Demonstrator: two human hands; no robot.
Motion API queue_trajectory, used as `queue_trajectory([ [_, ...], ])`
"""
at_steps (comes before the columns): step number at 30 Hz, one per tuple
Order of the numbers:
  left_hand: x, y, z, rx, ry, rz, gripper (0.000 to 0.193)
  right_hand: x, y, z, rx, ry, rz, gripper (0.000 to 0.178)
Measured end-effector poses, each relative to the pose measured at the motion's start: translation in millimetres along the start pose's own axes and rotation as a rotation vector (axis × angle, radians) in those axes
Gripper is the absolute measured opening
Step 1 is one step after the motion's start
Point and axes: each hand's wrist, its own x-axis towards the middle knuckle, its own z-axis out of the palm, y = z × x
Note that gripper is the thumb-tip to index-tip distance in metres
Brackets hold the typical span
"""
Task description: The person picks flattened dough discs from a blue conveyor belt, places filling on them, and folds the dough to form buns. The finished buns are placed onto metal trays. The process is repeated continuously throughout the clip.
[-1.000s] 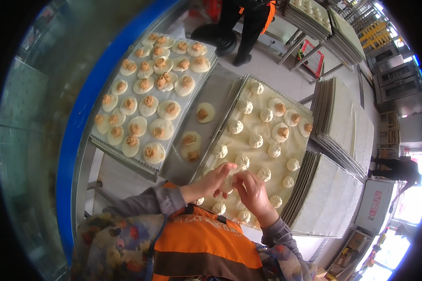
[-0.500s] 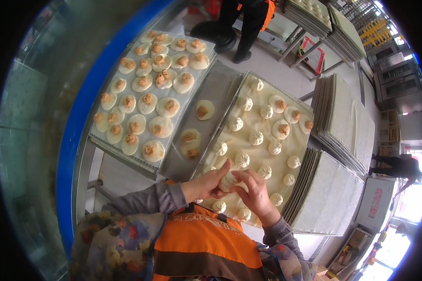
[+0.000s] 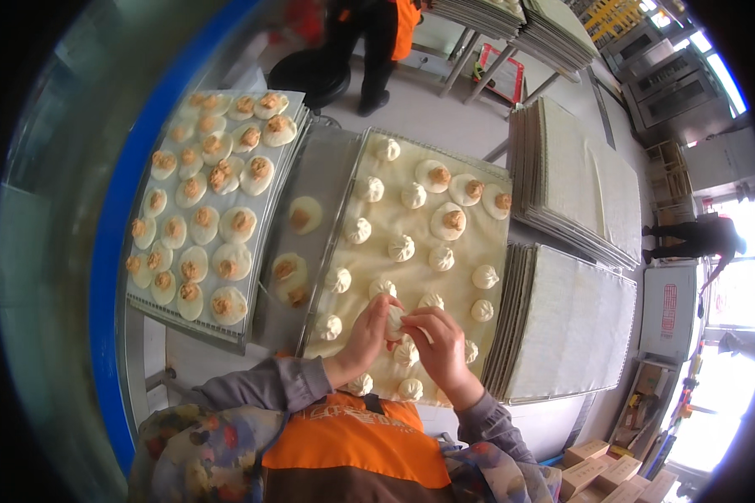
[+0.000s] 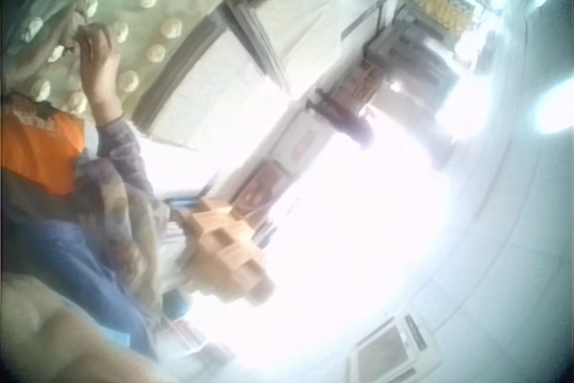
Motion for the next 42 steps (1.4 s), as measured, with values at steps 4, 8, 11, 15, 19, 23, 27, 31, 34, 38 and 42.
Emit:
queue_trajectory([
  [4, 57, -8, 36, 0.119, -0.062, 0.149, 0.05, 11, 30, -31, -0.148, -0.049, -0.063, 0.062],
  [8, 142, -7, 58, 0.158, -0.211, 0.013, 0.053, 42, 101, -64, -0.074, 0.197, 0.033, 0.062],
  [11, 206, -13, 61, 0.784, 0.024, 0.456, 0.037, 70, 172, -90, -0.197, 0.272, 0.285, 0.056],
  [15, 246, -36, 67, 1.303, 0.075, 0.383, 0.023, 85, 231, -92, -0.633, -0.005, 0.401, 0.065],
  [19, 261, -42, 70, 1.513, 0.247, 0.31, 0.018, 91, 235, -81, -0.819, 0.257, -0.005, 0.06],
  [23, 256, -36, 64, 1.468, 0.228, 0.429, 0.019, 114, 229, -60, -0.639, 0.016, 0.045, 0.048],
  [27, 234, -27, 59, 1.344, 0.128, 0.651, 0.03, 128, 225, -51, -0.462, -0.097, 0.201, 0.029],
  [31, 208, 0, 52, 0.951, -0.014, 0.393, 0.052, 117, 197, -63, -0.031, -0.008, 0.308, 0.021],
  [34, 180, 24, 37, 0.383, -0.182, 0.079, 0.049, 99, 156, -70, 0.398, 0.022, 0.46, 0.02],
  [38, 129, 33, 21, 0.21, -0.247, -0.047, 0.032, 70, 101, -59, 0.273, 0.043, 0.39, 0.017],
  [42, 86, 33, 9, 0.073, -0.197, -0.139, 0.023, 56, 63, -47, -0.204, 0.08, -0.219, 0.016],
])
